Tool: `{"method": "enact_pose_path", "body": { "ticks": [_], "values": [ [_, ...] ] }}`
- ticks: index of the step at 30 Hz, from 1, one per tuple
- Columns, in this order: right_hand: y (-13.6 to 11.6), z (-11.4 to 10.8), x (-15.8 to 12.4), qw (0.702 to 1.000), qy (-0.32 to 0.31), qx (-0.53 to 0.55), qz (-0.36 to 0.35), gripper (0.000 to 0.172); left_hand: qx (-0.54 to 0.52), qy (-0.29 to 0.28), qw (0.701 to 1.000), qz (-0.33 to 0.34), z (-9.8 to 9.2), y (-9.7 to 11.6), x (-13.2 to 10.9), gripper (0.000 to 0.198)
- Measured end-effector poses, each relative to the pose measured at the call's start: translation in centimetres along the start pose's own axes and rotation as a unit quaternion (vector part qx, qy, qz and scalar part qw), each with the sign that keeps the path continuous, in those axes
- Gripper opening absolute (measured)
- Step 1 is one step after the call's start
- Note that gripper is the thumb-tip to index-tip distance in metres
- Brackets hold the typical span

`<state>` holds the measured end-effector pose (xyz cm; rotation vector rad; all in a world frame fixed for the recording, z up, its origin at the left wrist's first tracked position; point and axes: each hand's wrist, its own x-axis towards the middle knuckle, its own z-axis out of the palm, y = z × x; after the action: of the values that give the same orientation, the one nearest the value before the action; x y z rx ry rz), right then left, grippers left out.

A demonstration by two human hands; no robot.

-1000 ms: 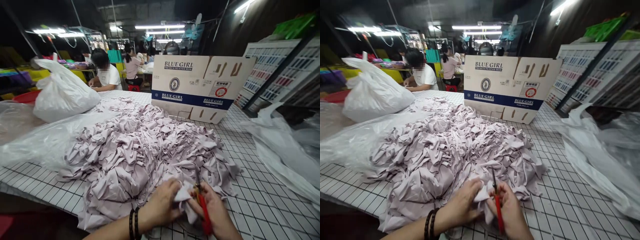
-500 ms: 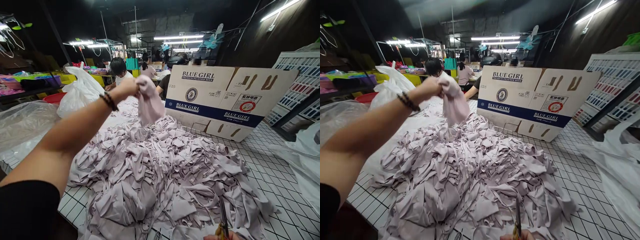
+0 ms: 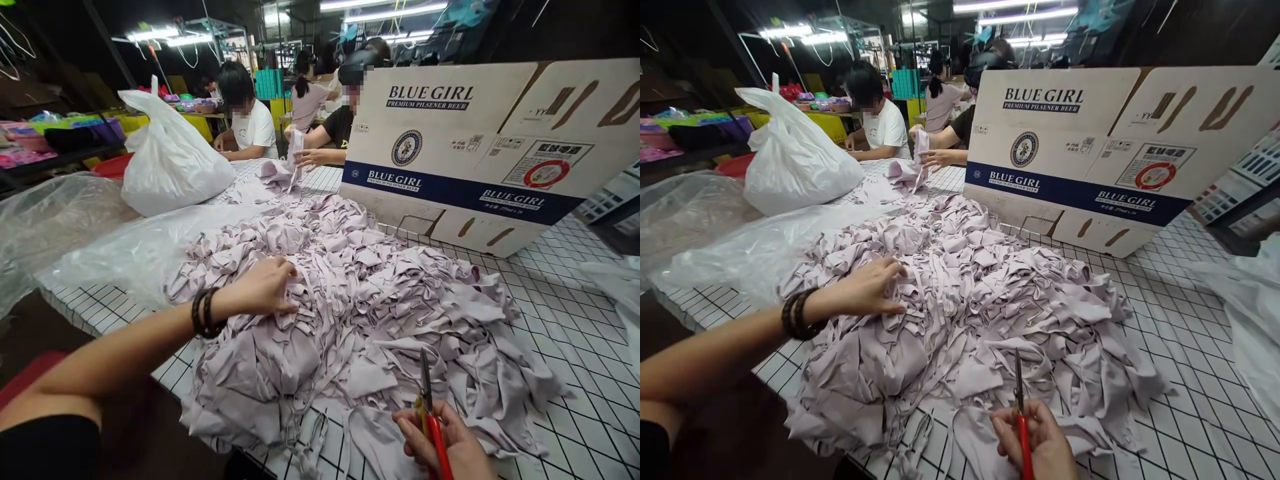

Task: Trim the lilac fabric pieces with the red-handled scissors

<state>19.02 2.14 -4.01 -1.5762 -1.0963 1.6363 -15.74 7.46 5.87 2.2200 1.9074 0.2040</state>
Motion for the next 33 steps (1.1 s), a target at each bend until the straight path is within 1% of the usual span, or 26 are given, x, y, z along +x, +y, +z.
{"method": "enact_pose_path", "body": {
  "ticks": [1, 2, 3, 4, 5, 6, 7, 9, 10, 11, 13, 14, 16, 18, 20, 22, 25, 27, 30, 33],
  "values": [
    [0.0, 0.4, -0.1, 1.000, -0.009, 0.005, -0.011, 0.048, 0.008, 0.062, 0.998, -0.017, 1.3, 0.3, -2.2, 0.055],
    [0.0, 1.1, -0.2, 0.999, -0.024, 0.011, -0.019, 0.047, 0.004, 0.122, 0.992, -0.031, 2.5, 0.7, -4.2, 0.051],
    [0.1, 1.9, -0.3, 0.999, -0.041, 0.017, -0.023, 0.048, -0.014, 0.166, 0.985, -0.035, 3.7, 1.4, -6.1, 0.044],
    [0.1, 3.0, -0.3, 0.998, -0.060, 0.021, -0.023, 0.050, -0.044, 0.185, 0.981, -0.029, 4.9, 2.2, -7.8, 0.037],
    [0.2, 4.2, -0.2, 0.997, -0.078, 0.021, -0.019, 0.052, -0.079, 0.179, 0.980, -0.022, 6.1, 3.1, -9.3, 0.029],
    [0.3, 5.5, 0.0, 0.996, -0.084, 0.022, -0.017, 0.054, -0.107, 0.144, 0.984, -0.017, 7.2, 4.1, -10.7, 0.022],
    [0.5, 6.9, 0.1, 0.996, -0.090, 0.024, -0.018, 0.056, -0.122, 0.102, 0.987, -0.013, 8.3, 5.1, -11.8, 0.020],
    [1.1, 9.2, 0.5, 0.996, -0.091, 0.018, -0.017, 0.057, -0.105, 0.029, 0.994, -0.023, 10.0, 6.5, -13.4, 0.027],
    [1.5, 10.1, 0.7, 0.996, -0.090, 0.011, -0.016, 0.055, -0.079, 0.005, 0.996, -0.028, 10.6, 6.8, -14.0, 0.033],
    [1.8, 10.5, 0.9, 0.996, -0.085, 0.002, -0.015, 0.054, -0.050, -0.010, 0.998, -0.031, 11.0, 7.0, -14.3, 0.038],
    [2.4, 10.3, 1.1, 0.998, -0.065, -0.018, -0.017, 0.050, -0.012, -0.019, 0.999, -0.022, 11.6, 6.8, -14.9, 0.036],
    [2.6, 9.7, 1.1, 0.998, -0.051, -0.026, -0.020, 0.049, -0.009, -0.011, 1.000, -0.013, 11.8, 6.7, -15.1, 0.031],
    [2.8, 7.8, 0.8, 0.999, -0.022, -0.039, -0.028, 0.046, -0.026, 0.026, 0.999, 0.009, 12.1, 6.7, -15.5, 0.023],
    [2.7, 5.8, 0.1, 0.998, -0.001, -0.045, -0.032, 0.046, -0.048, 0.051, 0.997, 0.028, 12.4, 7.2, -15.6, 0.020],
    [2.7, 4.3, -0.8, 0.998, 0.011, -0.047, -0.030, 0.047, -0.065, 0.046, 0.996, 0.030, 12.7, 8.2, -15.3, 0.021],
    [2.8, 3.6, -1.7, 0.998, 0.014, -0.047, -0.025, 0.049, -0.075, 0.023, 0.997, -0.010, 12.9, 9.2, -14.2, 0.028],
    [2.9, 4.2, -2.4, 0.999, 0.011, -0.046, -0.024, 0.051, -0.076, -0.021, 0.993, -0.091, 13.4, 10.4, -11.6, 0.034],
    [2.7, 5.0, -2.2, 0.998, 0.008, -0.049, -0.032, 0.052, -0.075, -0.039, 0.990, -0.114, 13.7, 10.8, -9.8, 0.030],
    [2.0, 6.1, -1.4, 0.996, 0.015, -0.072, -0.051, 0.050, -0.073, -0.034, 0.988, -0.134, 13.9, 10.9, -8.0, 0.025],
    [0.9, 6.9, -0.3, 0.989, 0.037, -0.117, -0.079, 0.047, -0.079, -0.016, 0.987, -0.141, 13.9, 11.0, -7.7, 0.022]
  ]
}}
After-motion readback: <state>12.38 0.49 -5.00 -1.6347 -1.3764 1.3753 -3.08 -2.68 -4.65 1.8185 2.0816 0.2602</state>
